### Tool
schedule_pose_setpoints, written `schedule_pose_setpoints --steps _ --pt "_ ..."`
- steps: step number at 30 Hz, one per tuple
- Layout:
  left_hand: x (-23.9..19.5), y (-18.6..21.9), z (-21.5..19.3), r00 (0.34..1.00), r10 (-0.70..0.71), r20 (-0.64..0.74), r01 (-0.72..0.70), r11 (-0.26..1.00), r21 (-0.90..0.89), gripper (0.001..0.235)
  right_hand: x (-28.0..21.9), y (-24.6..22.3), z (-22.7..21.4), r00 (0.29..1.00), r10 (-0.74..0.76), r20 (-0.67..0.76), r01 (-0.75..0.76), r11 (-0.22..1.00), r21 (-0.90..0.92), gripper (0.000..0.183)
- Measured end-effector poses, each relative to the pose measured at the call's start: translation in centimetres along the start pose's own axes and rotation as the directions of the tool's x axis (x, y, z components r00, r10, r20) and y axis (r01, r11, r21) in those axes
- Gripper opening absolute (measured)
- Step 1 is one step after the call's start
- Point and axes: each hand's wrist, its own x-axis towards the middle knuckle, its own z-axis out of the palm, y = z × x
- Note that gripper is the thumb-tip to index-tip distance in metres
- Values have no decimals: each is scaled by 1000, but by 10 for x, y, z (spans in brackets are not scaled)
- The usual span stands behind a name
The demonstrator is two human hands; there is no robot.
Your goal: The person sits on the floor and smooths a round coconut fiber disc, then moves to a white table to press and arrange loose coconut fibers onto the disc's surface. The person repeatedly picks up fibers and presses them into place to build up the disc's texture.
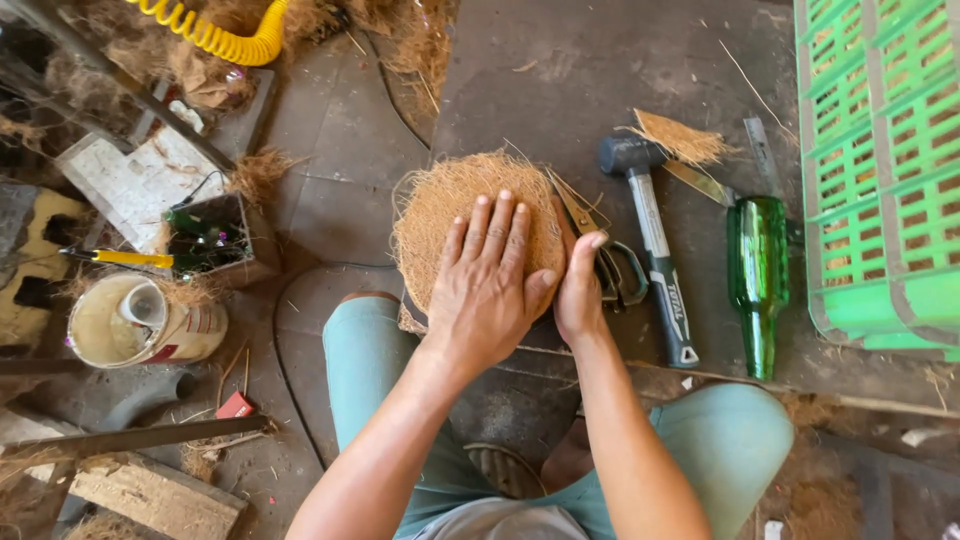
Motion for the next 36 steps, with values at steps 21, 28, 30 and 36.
schedule_pose_setpoints --steps 21,28,30,36 --pt "1 2 -3 1000 -8 2 8 1000 -2 73 20 81 -35 972 -191 133 202 977 -73 79" --pt "1 3 -3 1000 6 12 -6 1000 27 73 -5 78 -29 974 -212 81 216 976 -37 84" --pt "1 2 -3 1000 -2 7 2 1000 31 72 -6 75 -29 990 -131 42 133 990 -37 84" --pt "0 2 -3 1000 -4 4 4 1000 -4 73 -3 81 -39 987 -121 108 125 991 -35 83"
